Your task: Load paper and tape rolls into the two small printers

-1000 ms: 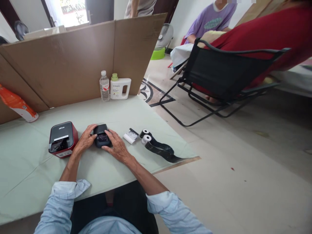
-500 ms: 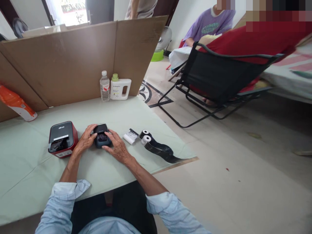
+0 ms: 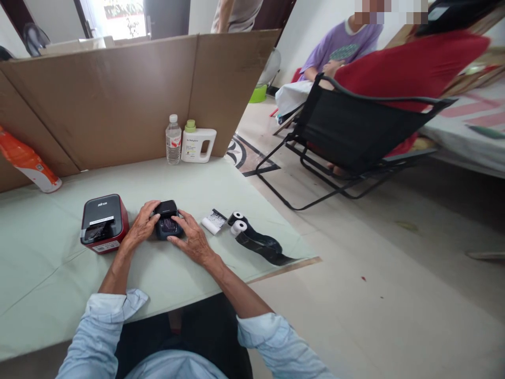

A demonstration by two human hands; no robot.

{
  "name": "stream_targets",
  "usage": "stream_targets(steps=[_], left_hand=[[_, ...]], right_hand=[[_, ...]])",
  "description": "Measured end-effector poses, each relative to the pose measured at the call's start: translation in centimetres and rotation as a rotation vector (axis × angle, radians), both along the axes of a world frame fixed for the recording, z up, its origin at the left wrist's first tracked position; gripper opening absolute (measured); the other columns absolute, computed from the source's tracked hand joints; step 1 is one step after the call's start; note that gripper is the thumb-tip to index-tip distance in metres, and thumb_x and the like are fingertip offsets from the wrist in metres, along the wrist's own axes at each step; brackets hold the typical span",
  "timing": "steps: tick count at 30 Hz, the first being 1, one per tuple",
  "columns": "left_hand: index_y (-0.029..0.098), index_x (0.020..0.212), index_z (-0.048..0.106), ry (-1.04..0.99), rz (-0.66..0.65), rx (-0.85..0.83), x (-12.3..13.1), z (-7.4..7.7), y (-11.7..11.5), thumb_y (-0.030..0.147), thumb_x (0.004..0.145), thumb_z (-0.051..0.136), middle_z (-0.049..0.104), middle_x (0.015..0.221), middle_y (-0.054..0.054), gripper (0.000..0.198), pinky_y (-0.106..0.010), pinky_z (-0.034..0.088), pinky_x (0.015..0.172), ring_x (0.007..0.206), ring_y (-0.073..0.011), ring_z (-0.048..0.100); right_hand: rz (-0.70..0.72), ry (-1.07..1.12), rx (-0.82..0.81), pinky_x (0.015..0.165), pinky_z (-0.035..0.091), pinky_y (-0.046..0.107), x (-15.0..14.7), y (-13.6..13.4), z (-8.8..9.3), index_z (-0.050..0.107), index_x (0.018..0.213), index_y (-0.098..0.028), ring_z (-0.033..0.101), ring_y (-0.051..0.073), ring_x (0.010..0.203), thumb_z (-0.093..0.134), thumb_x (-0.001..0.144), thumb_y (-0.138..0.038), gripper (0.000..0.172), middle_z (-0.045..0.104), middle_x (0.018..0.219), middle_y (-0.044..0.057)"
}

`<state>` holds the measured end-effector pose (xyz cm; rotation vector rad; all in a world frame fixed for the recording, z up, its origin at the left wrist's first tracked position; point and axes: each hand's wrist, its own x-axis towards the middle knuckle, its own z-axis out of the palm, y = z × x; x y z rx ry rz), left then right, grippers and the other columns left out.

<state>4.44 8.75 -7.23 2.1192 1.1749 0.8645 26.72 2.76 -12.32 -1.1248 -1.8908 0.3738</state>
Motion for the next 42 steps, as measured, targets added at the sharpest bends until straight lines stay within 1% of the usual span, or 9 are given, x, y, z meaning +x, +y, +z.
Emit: stream_targets(steps=[3,9,15,20,25,28,32,36,42], left_hand=[[0.023,0.144,0.058,-0.001,0.009,-0.004,0.14,0.29,-0.06,0.032,0.102,0.050,0.055,0.152,-0.012,0.044,-0.048,0.033,0.129,0.146,-0.0242,0.048],[0.021,0.144,0.058,0.004,0.020,-0.006,0.45,0.74,-0.30,0.033,0.103,0.048,0.055,0.152,-0.012,0.043,-0.047,0.035,0.128,0.145,-0.0244,0.049],[0.020,0.143,0.058,-0.021,0.005,-0.012,0.50,0.61,-0.18,0.033,0.103,0.048,0.055,0.150,-0.013,0.044,-0.045,0.035,0.128,0.144,-0.0233,0.051],[0.022,0.143,0.059,-0.024,-0.004,-0.006,0.38,0.55,-0.18,0.031,0.102,0.049,0.056,0.149,-0.011,0.043,-0.046,0.035,0.128,0.143,-0.0235,0.051],[0.023,0.143,0.059,-0.024,-0.026,-0.005,0.18,0.60,-0.53,0.028,0.101,0.050,0.054,0.151,-0.012,0.044,-0.047,0.036,0.127,0.145,-0.0242,0.049],[0.025,0.144,0.060,-0.026,-0.030,0.006,0.11,0.69,-0.65,0.028,0.101,0.050,0.055,0.150,-0.011,0.044,-0.047,0.037,0.127,0.144,-0.0243,0.050],[0.024,0.143,0.060,-0.031,-0.031,0.011,0.13,0.82,-0.60,0.030,0.101,0.050,0.056,0.149,-0.011,0.043,-0.047,0.038,0.126,0.143,-0.0246,0.051],[0.021,0.143,0.059,-0.035,0.000,0.006,0.33,0.71,-0.39,0.034,0.103,0.049,0.057,0.149,-0.012,0.043,-0.046,0.037,0.127,0.143,-0.0244,0.052],[0.022,0.140,0.061,-0.046,0.055,0.009,0.60,0.19,0.12,0.033,0.103,0.049,0.059,0.147,-0.010,0.041,-0.043,0.039,0.125,0.140,-0.0225,0.054]], right_hand=[[-0.005,-0.006,-0.012,0.117,0.048,0.056,0.00,-0.01,0.04,0.059,0.145,-0.026,0.053,0.033,0.143,0.073,0.093,-0.045,0.057,0.052,0.155,0.017],[0.011,-0.002,-0.020,0.117,0.049,0.054,0.09,-0.13,0.22,0.058,0.146,-0.025,0.051,0.033,0.145,0.072,0.094,-0.046,0.058,0.050,0.157,0.017],[0.004,0.007,-0.005,0.119,0.047,0.055,0.04,-0.11,0.18,0.058,0.146,-0.022,0.051,0.033,0.145,0.071,0.095,-0.046,0.058,0.051,0.156,0.019],[-0.001,-0.001,-0.017,0.119,0.047,0.055,0.01,-0.04,0.14,0.056,0.147,-0.025,0.051,0.033,0.145,0.072,0.094,-0.046,0.059,0.051,0.156,0.017],[-0.008,-0.008,-0.010,0.119,0.047,0.055,0.07,-0.03,0.20,0.056,0.147,-0.023,0.052,0.033,0.144,0.072,0.094,-0.047,0.060,0.052,0.155,0.018],[-0.004,-0.009,-0.022,0.118,0.048,0.055,0.10,-0.05,0.29,0.056,0.147,-0.024,0.052,0.033,0.144,0.073,0.094,-0.047,0.061,0.052,0.155,0.018],[-0.001,-0.004,-0.031,0.118,0.047,0.055,0.10,-0.08,0.41,0.055,0.148,-0.025,0.052,0.033,0.145,0.073,0.094,-0.046,0.061,0.053,0.155,0.018],[0.002,0.002,-0.022,0.119,0.046,0.055,0.11,-0.08,0.45,0.056,0.146,-0.023,0.051,0.033,0.146,0.073,0.094,-0.047,0.060,0.053,0.155,0.019],[0.008,-0.002,-0.019,0.119,0.047,0.055,0.17,-0.02,0.31,0.057,0.146,-0.024,0.051,0.033,0.145,0.073,0.093,-0.048,0.061,0.053,0.154,0.018]])
